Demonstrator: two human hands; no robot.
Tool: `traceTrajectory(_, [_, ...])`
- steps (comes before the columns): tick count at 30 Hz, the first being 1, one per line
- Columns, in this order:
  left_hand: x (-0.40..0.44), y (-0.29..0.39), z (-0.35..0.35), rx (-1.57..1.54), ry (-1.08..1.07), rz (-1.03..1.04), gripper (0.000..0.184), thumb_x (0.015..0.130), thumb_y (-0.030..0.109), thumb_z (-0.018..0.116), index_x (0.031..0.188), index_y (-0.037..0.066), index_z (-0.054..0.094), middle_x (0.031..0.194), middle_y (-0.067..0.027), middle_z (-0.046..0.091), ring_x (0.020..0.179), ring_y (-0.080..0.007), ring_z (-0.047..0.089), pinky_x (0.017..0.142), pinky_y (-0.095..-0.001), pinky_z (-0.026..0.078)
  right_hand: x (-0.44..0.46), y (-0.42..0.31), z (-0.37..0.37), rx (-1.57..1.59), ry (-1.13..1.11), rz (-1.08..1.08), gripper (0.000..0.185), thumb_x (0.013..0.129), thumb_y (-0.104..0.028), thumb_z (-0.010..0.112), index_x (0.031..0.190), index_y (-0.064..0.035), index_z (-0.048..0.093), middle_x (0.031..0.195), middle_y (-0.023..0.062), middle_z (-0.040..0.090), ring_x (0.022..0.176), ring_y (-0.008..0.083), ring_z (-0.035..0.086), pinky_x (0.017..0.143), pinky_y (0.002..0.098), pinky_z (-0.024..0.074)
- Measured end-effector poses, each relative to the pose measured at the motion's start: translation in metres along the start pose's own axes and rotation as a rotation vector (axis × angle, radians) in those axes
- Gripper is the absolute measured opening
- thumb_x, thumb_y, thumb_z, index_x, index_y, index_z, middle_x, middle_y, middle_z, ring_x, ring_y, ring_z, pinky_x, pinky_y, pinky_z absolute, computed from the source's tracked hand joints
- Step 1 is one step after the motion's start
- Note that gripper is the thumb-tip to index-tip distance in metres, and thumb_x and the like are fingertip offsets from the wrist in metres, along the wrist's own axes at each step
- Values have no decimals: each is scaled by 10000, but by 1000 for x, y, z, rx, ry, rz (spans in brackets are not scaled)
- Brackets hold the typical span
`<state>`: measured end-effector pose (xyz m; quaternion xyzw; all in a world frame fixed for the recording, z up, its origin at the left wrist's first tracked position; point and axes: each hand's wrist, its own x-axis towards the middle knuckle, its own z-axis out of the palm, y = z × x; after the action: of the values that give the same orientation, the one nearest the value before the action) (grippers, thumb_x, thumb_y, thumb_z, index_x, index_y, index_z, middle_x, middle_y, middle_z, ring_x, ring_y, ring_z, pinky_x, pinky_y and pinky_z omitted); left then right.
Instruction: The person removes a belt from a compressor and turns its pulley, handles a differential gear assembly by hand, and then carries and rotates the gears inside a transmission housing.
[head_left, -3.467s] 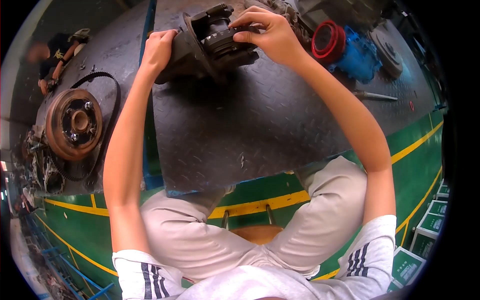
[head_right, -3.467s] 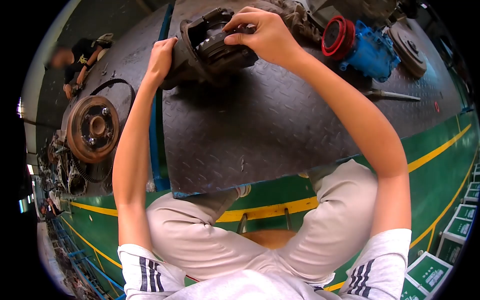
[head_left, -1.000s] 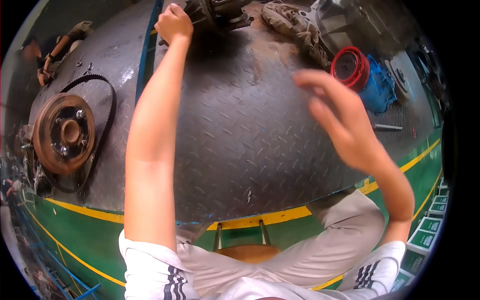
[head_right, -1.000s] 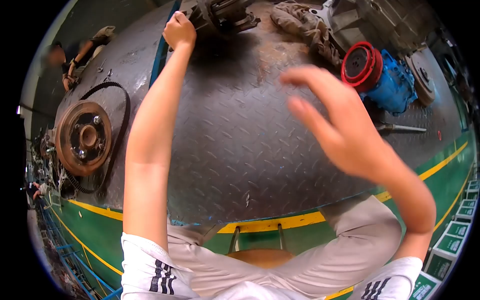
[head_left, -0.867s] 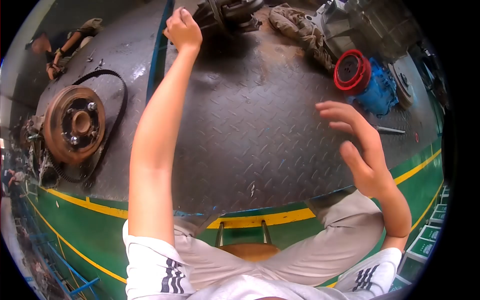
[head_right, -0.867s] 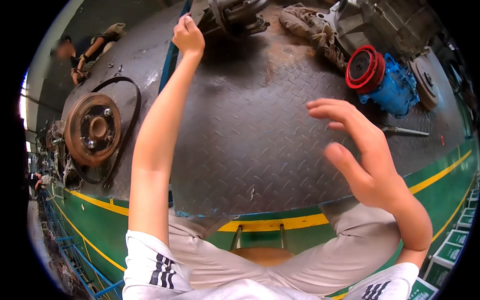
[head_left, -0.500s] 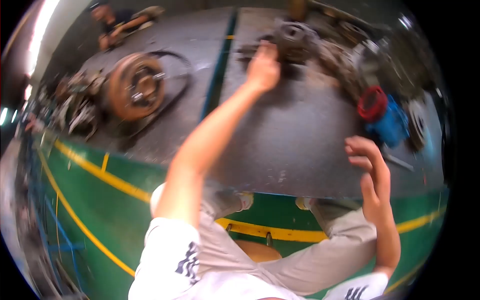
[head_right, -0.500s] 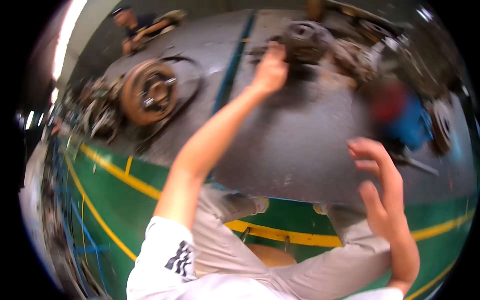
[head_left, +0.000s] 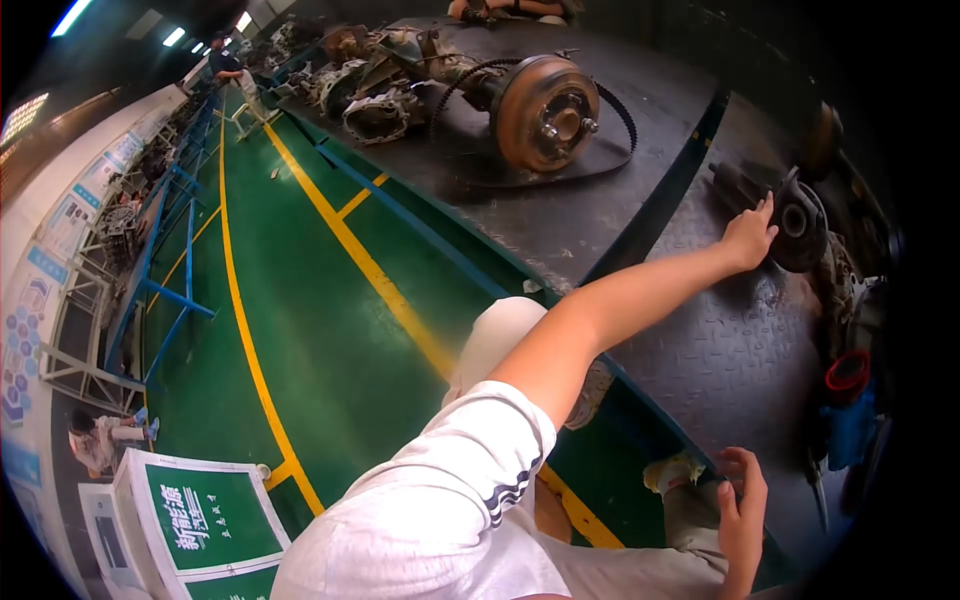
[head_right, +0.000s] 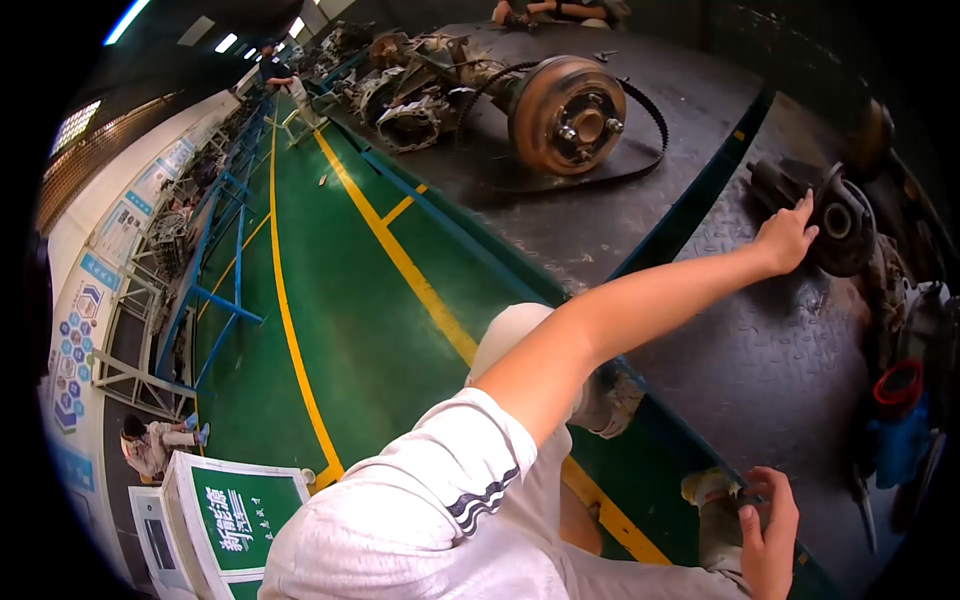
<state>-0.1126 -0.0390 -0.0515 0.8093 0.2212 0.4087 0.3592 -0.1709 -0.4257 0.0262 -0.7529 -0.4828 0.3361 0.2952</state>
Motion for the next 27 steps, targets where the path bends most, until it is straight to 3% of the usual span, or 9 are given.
traceTrajectory(4, [-5,0,-5,75,56,-102,520,996,216,611,1494,87,531,1165,-257,701,1037,-467,667,912,-504,547,3,-2,2,-77,-36,20,387,976,-273,567,1283,-38,581,1193,149,643,1071,263,608,972,375,488])
traceTrajectory(6, [-3,-7,-3,71,93,-109,483,997,207,608,1472,132,566,1121,-239,713,1022,-459,672,900,-504,549,4,-13,4,-60,-48,44,362,902,-35,594,1256,30,558,1124,173,637,1015,283,626,925,371,501])
traceTrajectory(8, [-3,-10,-4,86,106,-133,476,997,196,606,1471,217,581,1111,-197,725,1010,-455,674,893,-513,547,5,-2,4,-73,-14,-17,355,908,-48,595,1252,30,561,1109,171,640,1009,284,626,924,364,499])
traceTrajectory(11, [-9,14,-9,101,137,-214,311,1010,246,582,1249,72,676,1115,-256,707,1051,-475,656,929,-537,526,8,20,-4,-39,49,-126,332,951,-115,578,1253,24,568,1088,173,648,984,280,624,924,348,493])
traceTrajectory(13, [-11,18,-18,-43,70,-36,290,1018,259,560,1161,30,665,1114,-256,705,1070,-474,649,930,-523,533,7,40,-14,6,101,-109,379,983,-236,579,1261,22,565,1099,167,651,987,258,623,914,347,496])
traceTrajectory(15, [0,-27,-10,257,216,579,328,1034,279,527,1246,62,651,1199,-179,699,1112,-366,664,965,-462,533,6,38,-20,69,191,-165,419,998,-320,589,1287,-16,575,1159,101,659,970,188,608,847,308,490])
traceTrajectory(17, [-29,31,-59,-763,-151,-270,543,1088,475,380,1484,119,483,1463,-129,582,1399,-286,522,1093,-521,437,5,31,-22,235,261,-133,445,1019,-379,571,1342,-74,556,1208,31,644,1020,126,579,813,272,471])
traceTrajectory(19, [-33,33,-74,-823,-228,-428,836,1046,709,262,1666,156,165,1706,-124,273,1560,-317,291,1231,-569,220,14,43,-26,445,275,-301,546,1035,-532,533,1364,-98,556,1276,45,622,1103,158,589,863,314,503])
traceTrajectory(27, [-46,18,-62,-717,-295,-390,937,1027,748,244,1677,107,33,1749,-155,44,1616,-298,28,1284,-454,21,-51,-62,-28,1306,21,-1023,861,947,-781,489,1389,-44,436,1192,83,469,1125,225,516,1040,662,493])
